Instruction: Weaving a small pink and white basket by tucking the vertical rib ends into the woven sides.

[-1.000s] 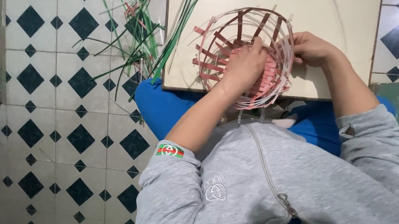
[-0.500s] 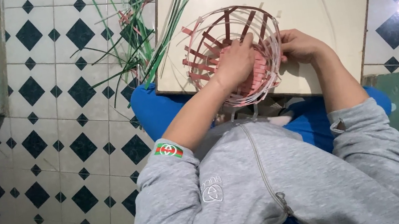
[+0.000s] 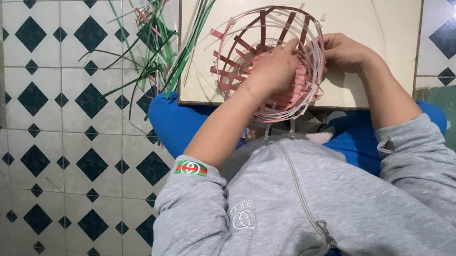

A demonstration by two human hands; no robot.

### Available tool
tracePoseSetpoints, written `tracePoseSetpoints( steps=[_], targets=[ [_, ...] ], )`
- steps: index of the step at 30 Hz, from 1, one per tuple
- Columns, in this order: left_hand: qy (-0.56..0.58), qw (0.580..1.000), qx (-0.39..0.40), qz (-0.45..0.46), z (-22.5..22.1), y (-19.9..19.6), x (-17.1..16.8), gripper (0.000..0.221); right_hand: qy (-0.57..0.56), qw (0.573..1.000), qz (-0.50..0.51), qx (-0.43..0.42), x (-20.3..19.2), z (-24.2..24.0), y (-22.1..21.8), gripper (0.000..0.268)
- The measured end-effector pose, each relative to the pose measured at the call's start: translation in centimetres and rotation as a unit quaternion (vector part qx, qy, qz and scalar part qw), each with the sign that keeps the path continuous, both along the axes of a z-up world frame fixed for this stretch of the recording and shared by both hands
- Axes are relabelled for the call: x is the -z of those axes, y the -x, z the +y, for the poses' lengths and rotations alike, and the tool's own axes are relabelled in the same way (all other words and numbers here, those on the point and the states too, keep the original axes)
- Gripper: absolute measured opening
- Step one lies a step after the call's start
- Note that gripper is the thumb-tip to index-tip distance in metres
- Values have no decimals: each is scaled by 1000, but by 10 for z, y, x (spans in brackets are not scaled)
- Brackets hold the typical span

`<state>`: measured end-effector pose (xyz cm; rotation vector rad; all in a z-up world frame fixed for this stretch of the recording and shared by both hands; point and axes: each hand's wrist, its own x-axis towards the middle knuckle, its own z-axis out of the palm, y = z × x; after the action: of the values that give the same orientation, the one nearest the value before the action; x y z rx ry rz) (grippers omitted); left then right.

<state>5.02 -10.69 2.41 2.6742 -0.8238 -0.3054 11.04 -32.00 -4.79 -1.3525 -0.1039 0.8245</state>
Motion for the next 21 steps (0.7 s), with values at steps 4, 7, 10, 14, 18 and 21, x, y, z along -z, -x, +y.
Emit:
tracePoseSetpoints(
  steps=[4,7,10,14,18,21],
  targets=[
    [106,971,-143,160,-4,-13,24,27,-7,1000,4,4,-23,5,10,17],
    [41,949,-67,-305,-1,-40,101,6,-2,1000,-11,-2,-21,5,8,18],
    [-35,883,-102,-457,2,-41,112,10,-10,1000,-5,-8,-26,6,9,18],
    [-37,889,-99,-447,-4,-36,98,7,1,1000,-11,-24,-8,0,4,17],
    [42,905,-108,-410,0,-37,73,7,16,999,-26,-35,-14,2,-2,16],
    [69,909,-115,-394,-1,-39,87,6,-6,1000,-5,-27,2,-3,-4,19]
  ],
)
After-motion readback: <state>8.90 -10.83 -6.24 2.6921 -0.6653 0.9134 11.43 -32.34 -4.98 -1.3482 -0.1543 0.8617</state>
